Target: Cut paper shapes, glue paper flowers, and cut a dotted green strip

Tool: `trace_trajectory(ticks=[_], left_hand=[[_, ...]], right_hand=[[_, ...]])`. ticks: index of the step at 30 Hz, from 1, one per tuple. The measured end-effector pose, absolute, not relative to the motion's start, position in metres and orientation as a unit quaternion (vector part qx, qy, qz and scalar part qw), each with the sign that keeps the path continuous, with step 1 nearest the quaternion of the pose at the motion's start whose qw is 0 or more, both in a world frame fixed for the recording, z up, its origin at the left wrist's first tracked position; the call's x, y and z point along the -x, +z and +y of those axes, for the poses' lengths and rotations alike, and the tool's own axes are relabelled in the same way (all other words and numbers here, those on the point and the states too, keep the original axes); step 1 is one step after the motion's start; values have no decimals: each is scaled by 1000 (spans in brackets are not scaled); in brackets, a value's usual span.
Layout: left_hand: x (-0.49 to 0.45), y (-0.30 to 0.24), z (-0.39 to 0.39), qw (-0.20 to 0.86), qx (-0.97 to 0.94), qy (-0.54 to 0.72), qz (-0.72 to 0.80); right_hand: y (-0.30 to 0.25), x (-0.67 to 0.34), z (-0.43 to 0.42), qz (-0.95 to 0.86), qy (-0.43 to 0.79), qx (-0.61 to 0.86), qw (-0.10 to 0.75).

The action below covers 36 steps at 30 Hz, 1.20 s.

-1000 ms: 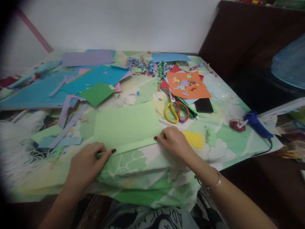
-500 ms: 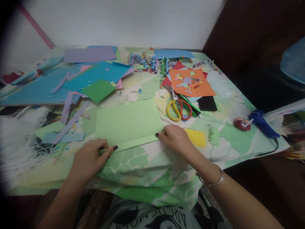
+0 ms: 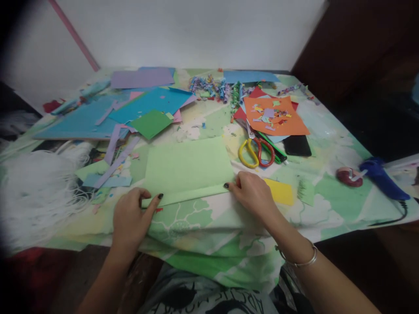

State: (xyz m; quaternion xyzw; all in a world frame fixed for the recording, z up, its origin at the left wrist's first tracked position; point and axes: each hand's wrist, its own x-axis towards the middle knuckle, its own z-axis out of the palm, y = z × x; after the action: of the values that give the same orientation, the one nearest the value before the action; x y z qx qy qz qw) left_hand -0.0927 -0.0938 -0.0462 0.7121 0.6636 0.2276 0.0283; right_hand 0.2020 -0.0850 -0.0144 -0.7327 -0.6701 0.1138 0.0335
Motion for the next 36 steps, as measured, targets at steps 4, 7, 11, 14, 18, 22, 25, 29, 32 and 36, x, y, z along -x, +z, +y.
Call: trace_trajectory(ticks=[4,7,11,14,18,22,25,29,32,36], left_hand=[[97,-41,-93,57,-699,253,666],[104,-36,-94,138,-685,270,663],[111,-31,-96,202,-672,252,666],[110,-30,-95,171,-701,218,657],[105,-29,-91,145,-722,161,656],[99,-22,-84,143,-709,62,688],[93,-13,-79,160,-691,-14,704],[87,-5,-74,162,-676,-66,716],[89,-9,-77,149,-677,-49,719],[98,-31,-89,79,-704,81,701]], right_hand=[[-15,-201,-85,-664,114,738,35],[-15,-200,-84,-663,114,739,32],[-14,-201,-83,-669,117,733,37],[-15,-202,-84,-671,115,731,43],[-16,-204,-83,-670,117,732,40],[-14,-204,-81,-668,128,733,17],[-14,-204,-80,-662,131,738,2],[-14,-203,-79,-657,131,742,-4],[-13,-202,-80,-655,134,743,5],[-14,-201,-83,-652,128,747,21]])
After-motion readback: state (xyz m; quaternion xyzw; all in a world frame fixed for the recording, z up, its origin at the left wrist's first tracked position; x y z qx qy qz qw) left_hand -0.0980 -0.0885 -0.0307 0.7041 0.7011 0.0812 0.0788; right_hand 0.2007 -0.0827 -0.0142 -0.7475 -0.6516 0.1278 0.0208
